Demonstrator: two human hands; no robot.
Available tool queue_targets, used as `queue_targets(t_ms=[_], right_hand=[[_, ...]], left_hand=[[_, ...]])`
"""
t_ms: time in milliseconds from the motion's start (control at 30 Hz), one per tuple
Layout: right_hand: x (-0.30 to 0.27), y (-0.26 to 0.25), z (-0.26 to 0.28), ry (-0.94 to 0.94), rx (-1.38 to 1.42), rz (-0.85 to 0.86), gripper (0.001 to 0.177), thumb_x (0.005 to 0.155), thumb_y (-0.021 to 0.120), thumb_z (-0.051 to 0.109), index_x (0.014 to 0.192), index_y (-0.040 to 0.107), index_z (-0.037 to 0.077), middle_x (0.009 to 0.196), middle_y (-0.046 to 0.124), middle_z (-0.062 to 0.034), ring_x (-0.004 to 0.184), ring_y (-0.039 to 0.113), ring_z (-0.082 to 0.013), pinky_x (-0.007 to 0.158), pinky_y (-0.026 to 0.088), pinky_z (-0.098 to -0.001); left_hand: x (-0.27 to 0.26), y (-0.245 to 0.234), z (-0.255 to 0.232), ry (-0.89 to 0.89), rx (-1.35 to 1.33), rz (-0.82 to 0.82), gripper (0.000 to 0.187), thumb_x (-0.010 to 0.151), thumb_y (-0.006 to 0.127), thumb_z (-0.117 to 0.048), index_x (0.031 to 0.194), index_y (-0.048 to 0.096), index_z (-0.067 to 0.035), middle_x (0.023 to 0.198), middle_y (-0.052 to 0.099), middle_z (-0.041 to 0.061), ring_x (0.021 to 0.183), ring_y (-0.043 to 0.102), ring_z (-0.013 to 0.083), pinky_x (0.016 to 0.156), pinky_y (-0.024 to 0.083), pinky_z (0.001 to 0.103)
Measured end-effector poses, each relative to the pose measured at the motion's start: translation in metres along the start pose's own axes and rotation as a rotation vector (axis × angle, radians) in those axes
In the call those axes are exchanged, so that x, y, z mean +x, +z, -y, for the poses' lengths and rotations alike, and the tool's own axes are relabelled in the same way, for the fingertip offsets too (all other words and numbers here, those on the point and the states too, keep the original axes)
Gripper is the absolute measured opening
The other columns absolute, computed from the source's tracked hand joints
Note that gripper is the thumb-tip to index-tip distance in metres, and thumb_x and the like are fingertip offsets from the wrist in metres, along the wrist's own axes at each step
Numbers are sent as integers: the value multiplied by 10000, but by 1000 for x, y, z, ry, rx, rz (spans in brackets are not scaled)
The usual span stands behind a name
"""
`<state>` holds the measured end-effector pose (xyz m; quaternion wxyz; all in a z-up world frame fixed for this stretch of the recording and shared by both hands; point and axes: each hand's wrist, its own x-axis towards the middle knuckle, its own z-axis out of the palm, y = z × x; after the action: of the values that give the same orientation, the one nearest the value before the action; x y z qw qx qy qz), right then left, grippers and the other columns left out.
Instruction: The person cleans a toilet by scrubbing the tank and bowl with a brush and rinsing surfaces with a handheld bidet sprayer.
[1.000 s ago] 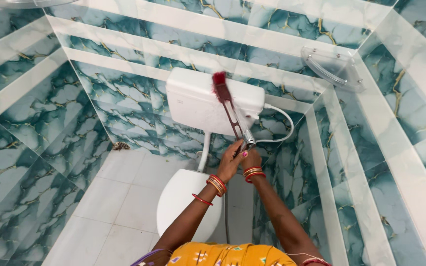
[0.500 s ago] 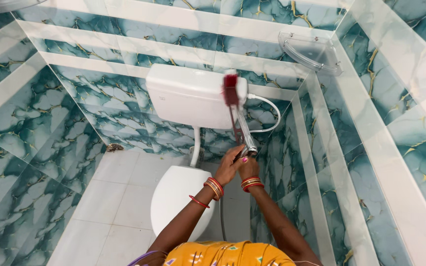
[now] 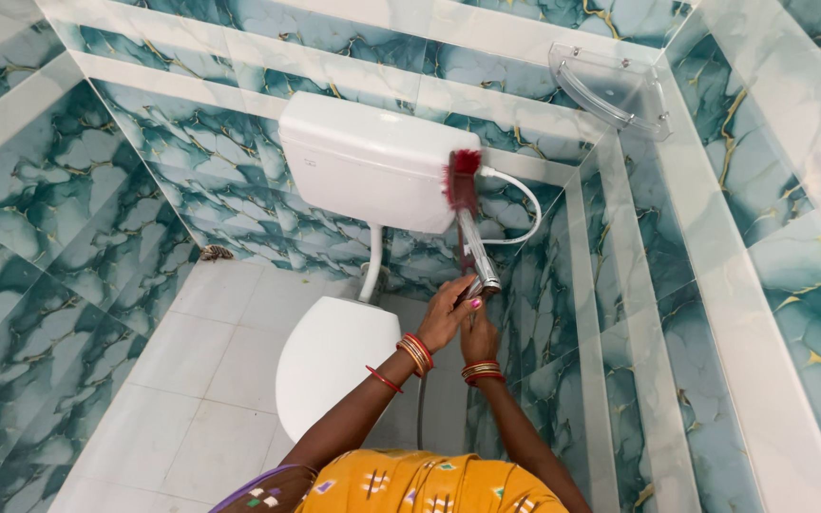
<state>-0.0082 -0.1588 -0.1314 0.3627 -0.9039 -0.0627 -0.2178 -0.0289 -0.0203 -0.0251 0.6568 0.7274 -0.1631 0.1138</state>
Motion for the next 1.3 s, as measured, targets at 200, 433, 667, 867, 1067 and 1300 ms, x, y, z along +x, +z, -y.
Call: queue_targets(t_ms=[200,433,667,867,1067,1300], right_hand=[[-37,-4,7,183,-149,262,656,984,618,315,1575,377,165,617,660,-168,511,648,-295,481,507,-439],[-23,-12,9,152,-171,376,591,961,663,368,1505,488,219,678,676,-153,571,684,-295,533,530,-446],[31,-38,-1,-98,-392,329,588,916,706,331,1471,537,236,803,735,-170,697,704,-372,639,556,-508],[38,-41,21,-51,-401,403,576,940,681,332,1491,533,245,808,727,-191,723,711,-380,668,563,-515],[69,-11,-13,-178,-511,452,286,987,715,374,1142,668,139,878,742,-176,816,713,-378,720,555,-513],[120,-5,11,-316,-419,403,536,907,600,209,1436,658,150,896,716,-237,779,680,-463,693,529,-571]], left_hand=[[-9,-3,7,-41,-16,0,530,1006,630,-278,1460,520,-30,1364,563,162,1247,584,292,1056,479,405],[-18,-11,25,-30,16,-28,537,1000,651,-274,1457,534,-19,1393,593,168,1268,573,303,1077,456,412],[-22,-20,29,-122,-16,-141,519,993,661,-243,1451,539,-33,1295,606,158,1151,630,280,996,504,385],[-20,-27,22,-89,24,-196,527,998,658,-238,1466,534,-31,1274,621,163,1103,619,285,973,507,392],[-22,-25,19,-71,68,-192,532,984,655,-245,1455,534,-31,1300,649,139,1090,576,289,1003,473,415],[-18,-35,21,-68,58,-193,484,1022,625,-234,1458,546,-39,1264,687,147,1143,627,285,1177,332,444]])
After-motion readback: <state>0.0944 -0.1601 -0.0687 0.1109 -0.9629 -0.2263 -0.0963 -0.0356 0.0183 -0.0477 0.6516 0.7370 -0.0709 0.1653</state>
